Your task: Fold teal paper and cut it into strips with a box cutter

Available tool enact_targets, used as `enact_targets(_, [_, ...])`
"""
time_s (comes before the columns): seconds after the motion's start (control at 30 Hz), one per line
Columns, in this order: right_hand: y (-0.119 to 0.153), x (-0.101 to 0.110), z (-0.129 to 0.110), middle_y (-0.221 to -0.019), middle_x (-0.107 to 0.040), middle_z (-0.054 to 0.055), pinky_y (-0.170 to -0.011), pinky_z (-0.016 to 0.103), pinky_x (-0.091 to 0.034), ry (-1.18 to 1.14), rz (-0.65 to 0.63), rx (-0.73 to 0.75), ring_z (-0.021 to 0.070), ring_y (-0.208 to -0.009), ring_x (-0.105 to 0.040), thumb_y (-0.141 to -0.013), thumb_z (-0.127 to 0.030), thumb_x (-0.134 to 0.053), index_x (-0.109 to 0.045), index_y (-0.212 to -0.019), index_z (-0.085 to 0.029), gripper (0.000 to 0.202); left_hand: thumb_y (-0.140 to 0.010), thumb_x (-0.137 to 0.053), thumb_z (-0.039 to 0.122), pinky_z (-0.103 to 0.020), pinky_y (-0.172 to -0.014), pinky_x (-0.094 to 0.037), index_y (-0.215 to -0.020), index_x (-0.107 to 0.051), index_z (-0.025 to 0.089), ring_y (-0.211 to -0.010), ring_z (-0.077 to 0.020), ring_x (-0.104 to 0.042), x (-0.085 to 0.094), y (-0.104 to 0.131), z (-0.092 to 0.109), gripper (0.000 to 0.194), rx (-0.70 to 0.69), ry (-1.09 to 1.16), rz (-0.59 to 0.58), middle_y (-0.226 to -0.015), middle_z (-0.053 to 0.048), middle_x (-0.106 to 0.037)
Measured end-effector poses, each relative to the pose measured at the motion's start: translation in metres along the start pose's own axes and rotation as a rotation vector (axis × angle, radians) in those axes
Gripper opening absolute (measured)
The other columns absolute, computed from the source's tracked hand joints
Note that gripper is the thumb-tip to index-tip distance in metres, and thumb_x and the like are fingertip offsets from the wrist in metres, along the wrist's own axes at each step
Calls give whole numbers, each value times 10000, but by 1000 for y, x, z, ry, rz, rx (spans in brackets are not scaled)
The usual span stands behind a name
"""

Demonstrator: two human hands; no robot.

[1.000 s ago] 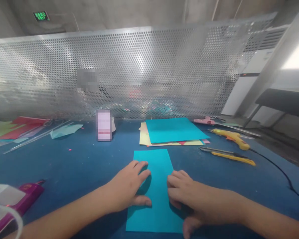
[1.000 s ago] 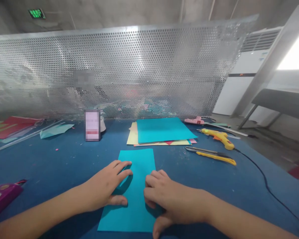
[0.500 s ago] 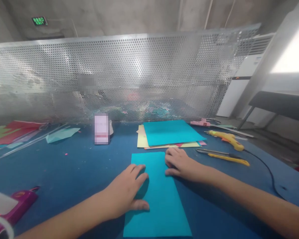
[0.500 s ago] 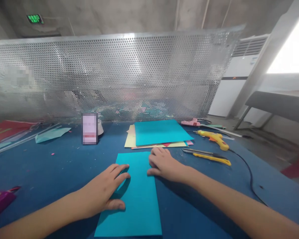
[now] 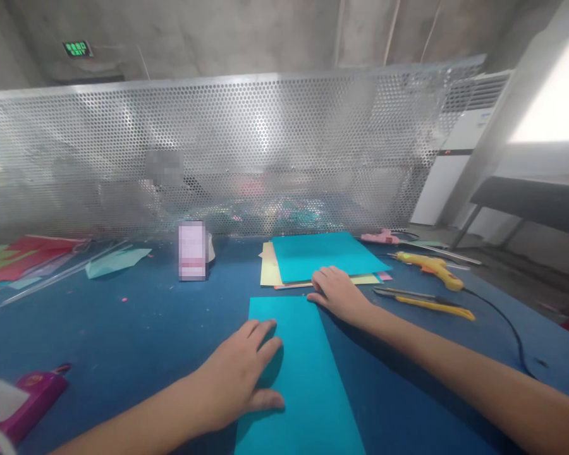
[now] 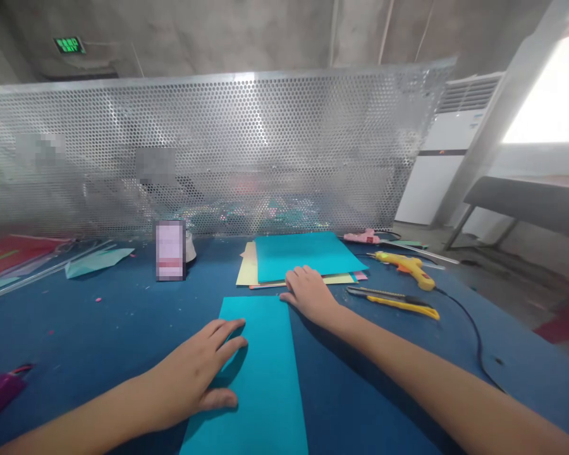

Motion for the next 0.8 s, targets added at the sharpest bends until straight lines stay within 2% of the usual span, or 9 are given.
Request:
enact_targets(0.1, [16, 11, -11, -865, -580, 58, -706, 322, -357, -72, -70, 76, 235, -831, -496, -795, -442, -704, -524, -800, -187, 312, -841, -632, 524, -615, -1008, -380, -1404, -444, 175, -1337, -430, -343, -4, 3, -1, 688, -21, 20, 31, -1509, -195, -318])
enact_targets(0.2, [43, 22, -27, -875, -580, 30, -677, 300, -389, -168, -178, 160, 221, -812, -512, -632, -617, -759, -532, -842, -202, 517, -868, -618, 480, -619, -1002, -382, -1437, -404, 240, -1348, -437, -325, -9, 4, -1, 654, -35, 17, 65, -1530, -177, -279])
enact_targets(0.37, [89, 26, -52, -1042, -549, 101, -861, 460, -391, -387, -416, 140, 317, -979, -482, -543, -651, -779, -520, -912, -192, 643, -900, -580, 451, -624, -993, -384, -1463, -350, 302, -1360, -448, -293, -15, 4, -2, 626, -29, -47, 14, -1546, -173, -235])
enact_targets(0.47, [98, 24, -57, -1085, -536, 104, -942, 526, -346, -465, -545, 143, 334, -1013, -476, -523, -642, -792, -530, -958, -190, 680, -912, -553, 466, -621, -989, -391, -1476, -312, 321, -1365, -441, -287, -15, 4, -3, 631, -50, -54, 25, -1552, -164, -220])
enact_targets(0.53, [94, 26, -52, -1145, -528, 117, -956, 525, -348, -491, -535, 119, 344, -1057, -469, -552, -657, -771, -542, -1042, -190, 714, -908, -559, 469, -631, -982, -393, -1471, -326, 317, -1361, -448, -290, -14, 4, -2, 628, -50, -45, 39, -1549, -168, -223])
enact_targets(0.67, [75, 32, -38, -1377, -437, 172, -1042, 553, -261, -415, -330, 21, 379, -1267, -346, -723, -657, -653, -454, -1328, -183, 793, -904, -574, 441, -651, -973, -390, -1450, -388, 274, -1350, -470, -293, -15, 5, 1, 601, -4, -28, 44, -1528, -193, -260])
enact_targets(0.73, [70, 31, -39, -1444, -385, 183, -1067, 576, -221, -419, -323, 11, 389, -1332, -281, -766, -622, -633, -407, -1389, -178, 799, -906, -572, 428, -652, -968, -397, -1442, -404, 259, -1344, -472, -303, -17, 6, 2, 587, 6, -31, 64, -1524, -191, -268])
enact_targets(0.8, [66, 27, -44, -1452, -384, 175, -1063, 566, -257, -501, -309, 4, 376, -1336, -299, -780, -524, -661, -398, -1392, -189, 746, -921, -549, 416, -637, -973, -408, -1446, -394, 242, -1351, -458, -301, -21, 7, 4, 575, -16, -40, 99, -1532, -173, -253])
Point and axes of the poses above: each hand's wrist, its own y-axis away from the middle knuckle, its own x-axis out of the back of the hand, z = x × y, the point moved 4 cm from there along -y, towards the middle knuckle
